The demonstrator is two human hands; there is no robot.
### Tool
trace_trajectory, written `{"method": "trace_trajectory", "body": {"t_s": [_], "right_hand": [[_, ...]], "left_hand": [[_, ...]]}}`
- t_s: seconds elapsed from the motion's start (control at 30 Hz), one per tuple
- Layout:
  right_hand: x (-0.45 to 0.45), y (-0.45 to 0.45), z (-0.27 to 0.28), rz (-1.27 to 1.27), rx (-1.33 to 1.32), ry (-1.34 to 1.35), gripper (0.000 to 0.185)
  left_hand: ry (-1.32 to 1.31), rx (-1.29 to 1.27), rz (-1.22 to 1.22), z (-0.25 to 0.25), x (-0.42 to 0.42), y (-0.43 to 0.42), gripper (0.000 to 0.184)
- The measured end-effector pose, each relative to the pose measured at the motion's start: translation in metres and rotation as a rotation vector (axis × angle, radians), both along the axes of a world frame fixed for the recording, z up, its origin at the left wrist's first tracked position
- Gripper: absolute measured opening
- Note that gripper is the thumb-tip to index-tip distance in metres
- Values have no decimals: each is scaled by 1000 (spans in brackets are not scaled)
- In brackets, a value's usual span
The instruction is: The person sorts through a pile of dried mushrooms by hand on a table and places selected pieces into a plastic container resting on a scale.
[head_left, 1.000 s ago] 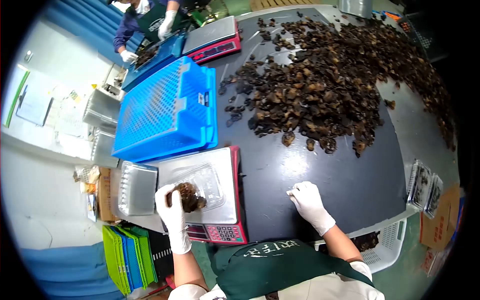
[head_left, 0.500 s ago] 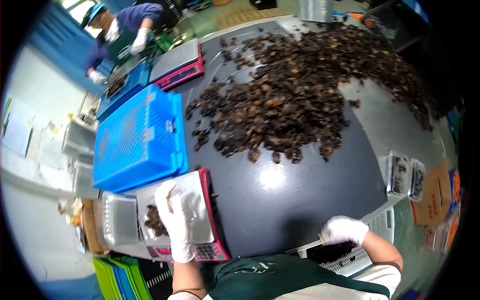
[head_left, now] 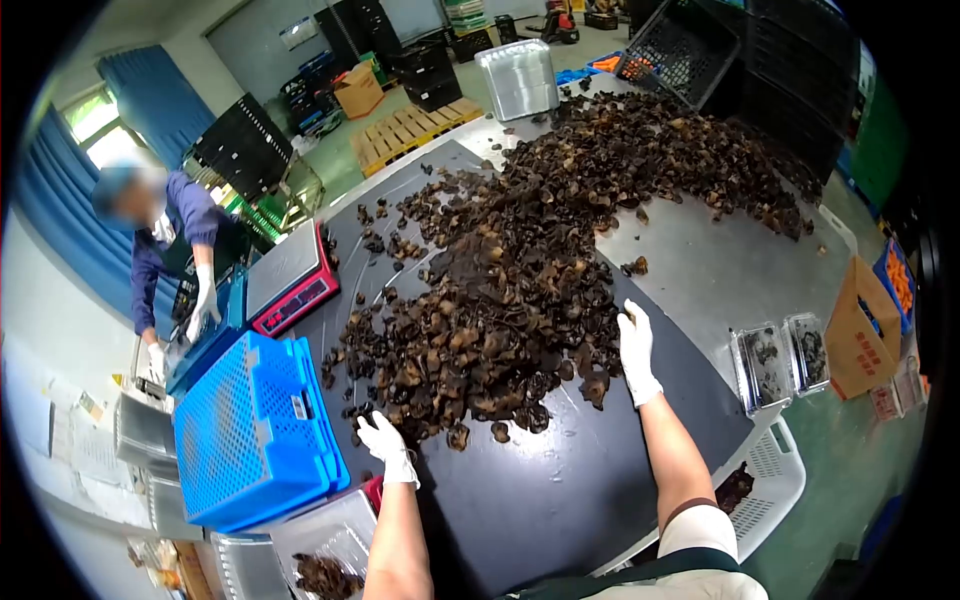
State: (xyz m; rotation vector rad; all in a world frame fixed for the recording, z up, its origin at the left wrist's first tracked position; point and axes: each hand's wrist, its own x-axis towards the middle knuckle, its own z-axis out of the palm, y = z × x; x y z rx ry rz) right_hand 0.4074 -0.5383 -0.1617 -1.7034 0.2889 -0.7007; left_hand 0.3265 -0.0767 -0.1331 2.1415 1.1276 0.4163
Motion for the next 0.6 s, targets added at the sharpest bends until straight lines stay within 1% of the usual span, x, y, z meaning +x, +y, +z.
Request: {"method": "trace_trajectory", "body": {"t_s": [0.03,0.07,0.1,0.13,0.17,0.2,0.23,0.27,0.33,0.37,0.4,0.43,0.47,0.53,0.57,0.6], "right_hand": [[6,8,18,42,26,57,41],[12,18,22,100,2,21,43],[18,27,22,149,-116,37,44],[22,37,26,205,-235,56,45],[21,47,30,286,-150,50,46],[17,58,39,369,-65,45,47],[12,69,38,421,-39,45,46],[7,78,29,465,-35,29,44],[-12,90,42,556,-129,23,41],[-20,93,49,614,-89,17,40],[-31,96,58,658,-94,72,40],[-40,96,59,670,-145,72,41],[-49,97,59,679,-198,68,42],[-67,100,59,702,-343,46,46],[-77,100,62,769,-328,77,46],[-86,99,74,833,-312,106,46]], "left_hand": [[35,98,-71,1,4,-7,56],[74,194,-142,0,7,-13,52],[-54,280,-367,-20,12,-5,47],[-153,210,-379,-12,19,-19,47],[-191,34,-404,-4,23,-33,47],[-228,-143,-420,17,19,-54,48],[-308,-78,-430,4,19,-60,50],[-339,-161,-419,-7,16,-64,48],[-493,-255,-645,1,8,-83,39],[-499,-252,-657,9,0,-94,35],[-509,-248,-672,19,-9,-105,31],[-553,-256,-677,21,-15,-111,28],[-520,-127,-688,17,-24,-113,27],[-440,-164,-767,21,-41,-121,28],[-419,-153,-821,26,-52,-130,29],[-406,-139,-871,29,-61,-137,35]]}}
